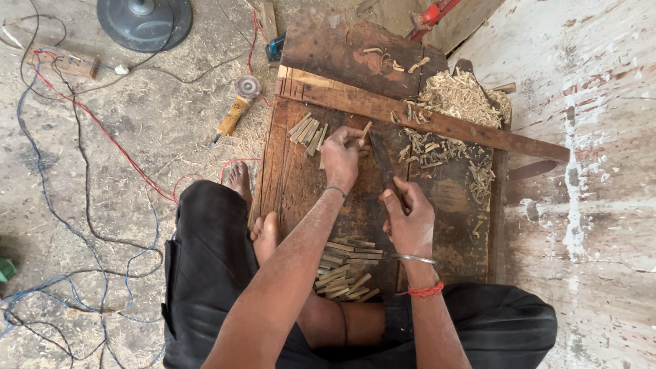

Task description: The person sits on the floor at a low wooden bench and whittles small wooden sticks with a knife, shaving the ends of each stick one at a time and setting finished sticks in a pile on the bench.

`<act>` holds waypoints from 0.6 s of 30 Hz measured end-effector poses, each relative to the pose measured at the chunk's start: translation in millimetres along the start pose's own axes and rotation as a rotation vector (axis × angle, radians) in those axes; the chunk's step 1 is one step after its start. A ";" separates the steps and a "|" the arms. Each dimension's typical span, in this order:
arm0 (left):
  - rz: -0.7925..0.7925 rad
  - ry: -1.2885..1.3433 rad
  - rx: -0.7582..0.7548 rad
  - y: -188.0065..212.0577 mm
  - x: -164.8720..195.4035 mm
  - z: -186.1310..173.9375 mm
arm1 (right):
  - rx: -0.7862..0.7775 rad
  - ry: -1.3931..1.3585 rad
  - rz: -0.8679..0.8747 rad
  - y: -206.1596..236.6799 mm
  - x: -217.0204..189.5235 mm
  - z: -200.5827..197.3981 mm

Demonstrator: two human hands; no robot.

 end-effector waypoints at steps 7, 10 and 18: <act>0.081 -0.074 0.032 4.4 3.3 0.7 | -0.010 -0.008 -0.053 2.0 -1.1 2.9; 0.053 -0.115 0.055 3.8 4.2 1.5 | -0.003 0.039 -0.045 2.6 -6.8 4.5; -0.034 -0.121 0.074 -3.9 4.5 7.1 | 0.042 0.100 -0.085 2.5 -19.6 6.5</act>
Point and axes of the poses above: each hand's wrist, its own y-axis away from the middle knuckle, its own z-axis out of the palm, x = y × z, the point moved 1 cm from there along -y, towards the middle knuckle, and after that the axes turned 11 degrees about z, right-handed, at the moved point
